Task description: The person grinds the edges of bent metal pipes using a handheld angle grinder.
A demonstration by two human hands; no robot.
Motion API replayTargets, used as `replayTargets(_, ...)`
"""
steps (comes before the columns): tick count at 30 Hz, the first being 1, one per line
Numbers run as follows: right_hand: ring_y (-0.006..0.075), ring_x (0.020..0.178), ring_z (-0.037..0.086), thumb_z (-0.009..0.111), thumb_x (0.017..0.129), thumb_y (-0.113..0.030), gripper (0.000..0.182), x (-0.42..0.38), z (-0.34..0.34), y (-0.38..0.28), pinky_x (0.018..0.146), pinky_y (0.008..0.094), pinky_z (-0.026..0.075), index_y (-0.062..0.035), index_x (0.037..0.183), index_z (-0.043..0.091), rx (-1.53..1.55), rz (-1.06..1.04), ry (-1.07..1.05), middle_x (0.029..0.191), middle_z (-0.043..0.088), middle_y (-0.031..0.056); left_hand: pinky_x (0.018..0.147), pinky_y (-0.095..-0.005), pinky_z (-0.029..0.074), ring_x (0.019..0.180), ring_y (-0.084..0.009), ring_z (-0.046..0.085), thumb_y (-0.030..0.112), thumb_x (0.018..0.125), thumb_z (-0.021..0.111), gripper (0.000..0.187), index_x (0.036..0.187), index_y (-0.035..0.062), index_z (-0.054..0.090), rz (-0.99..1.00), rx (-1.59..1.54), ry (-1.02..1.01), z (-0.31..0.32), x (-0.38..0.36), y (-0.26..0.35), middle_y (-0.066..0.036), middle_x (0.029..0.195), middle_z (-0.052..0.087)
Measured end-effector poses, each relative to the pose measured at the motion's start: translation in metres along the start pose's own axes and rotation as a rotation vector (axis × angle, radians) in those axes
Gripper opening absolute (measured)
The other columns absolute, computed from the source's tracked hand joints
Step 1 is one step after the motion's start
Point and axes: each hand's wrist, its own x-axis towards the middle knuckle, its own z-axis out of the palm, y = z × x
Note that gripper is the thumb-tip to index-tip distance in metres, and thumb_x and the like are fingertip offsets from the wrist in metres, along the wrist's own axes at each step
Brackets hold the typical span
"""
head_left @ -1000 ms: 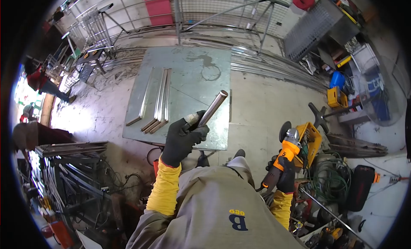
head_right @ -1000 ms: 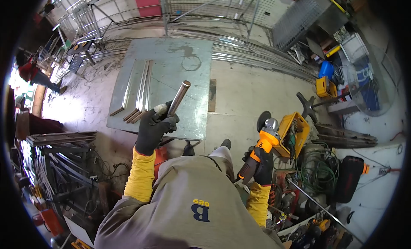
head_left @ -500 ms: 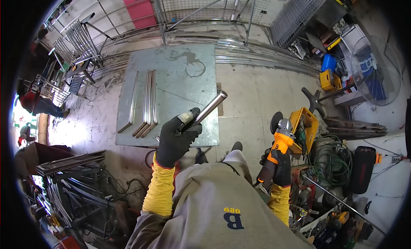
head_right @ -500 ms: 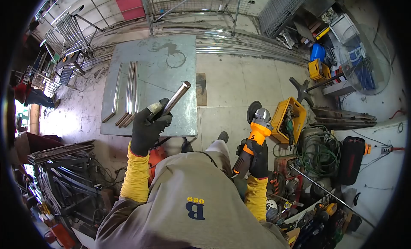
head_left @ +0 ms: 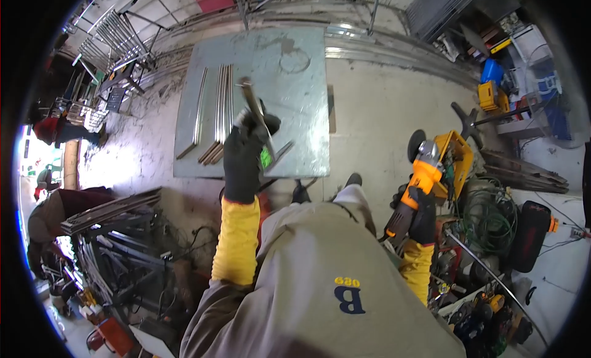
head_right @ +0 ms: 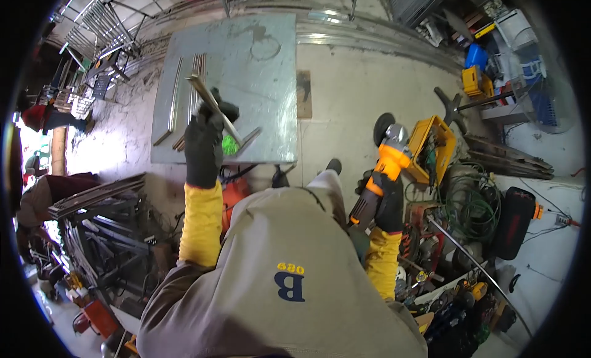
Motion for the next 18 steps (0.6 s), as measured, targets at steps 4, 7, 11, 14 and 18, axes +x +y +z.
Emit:
replayTargets(4,0.0277,0.086,0.078,0.072,0.104,-0.025,0.036,-0.004,0.006,-0.006,0.079,0.0443,0.069,-0.0032,0.131,0.060,0.005,0.018,0.005,0.102,0.073,0.0122,0.108,-0.0471,0.054,0.107,-0.0214,0.070,0.022,0.111,0.071,0.041,0.144,0.0008,0.059,-0.047,-0.486,0.083,-0.024,0.010,-0.025,-0.007,0.105,0.072)
replayTargets(7,0.0266,0.086,0.078,0.074,0.104,-0.024,0.037,-0.004,0.008,-0.010,0.079,0.0432,0.069,-0.0043,0.132,0.060,-0.004,0.035,-0.015,0.103,0.073,0.0119,0.106,-0.0507,0.055,0.102,-0.0198,0.070,0.025,0.111,0.072,0.041,0.143,0.0027,0.061,-0.081,-0.531,0.054,-0.047,0.012,-0.046,-0.004,0.097,0.069)
replayTargets(11,0.0260,0.086,0.078,0.075,0.103,-0.025,0.038,-0.008,0.014,-0.018,0.081,0.0422,0.069,-0.0032,0.131,0.061,-0.098,0.014,-0.001,0.103,0.074,0.0121,0.111,-0.0557,0.054,0.103,-0.0218,0.070,0.022,0.111,0.068,0.038,0.145,0.0040,0.062,-0.130,-0.514,-0.003,-0.062,0.012,-0.066,-0.003,0.099,0.068)
replayTargets(14,0.0260,0.087,0.078,0.076,0.103,-0.025,0.038,-0.006,0.013,-0.017,0.081,0.0424,0.069,-0.0027,0.130,0.062,-0.070,0.012,-0.013,0.103,0.074,0.0119,0.108,-0.0565,0.056,0.098,-0.0235,0.071,0.021,0.111,0.068,0.037,0.143,0.0018,0.064,-0.110,-0.347,0.101,-0.054,0.005,-0.063,-0.004,0.096,0.068)
replayTargets(18,0.0262,0.088,0.079,0.078,0.101,-0.026,0.037,-0.004,0.015,-0.016,0.081,0.0427,0.069,-0.0028,0.126,0.063,-0.095,0.013,0.016,0.105,0.075,0.0124,0.108,-0.0563,0.056,0.096,-0.0250,0.071,0.021,0.112,0.068,0.039,0.145,0.0005,0.063,-0.142,-0.299,0.186,-0.056,-0.005,-0.059,-0.006,0.099,0.069)
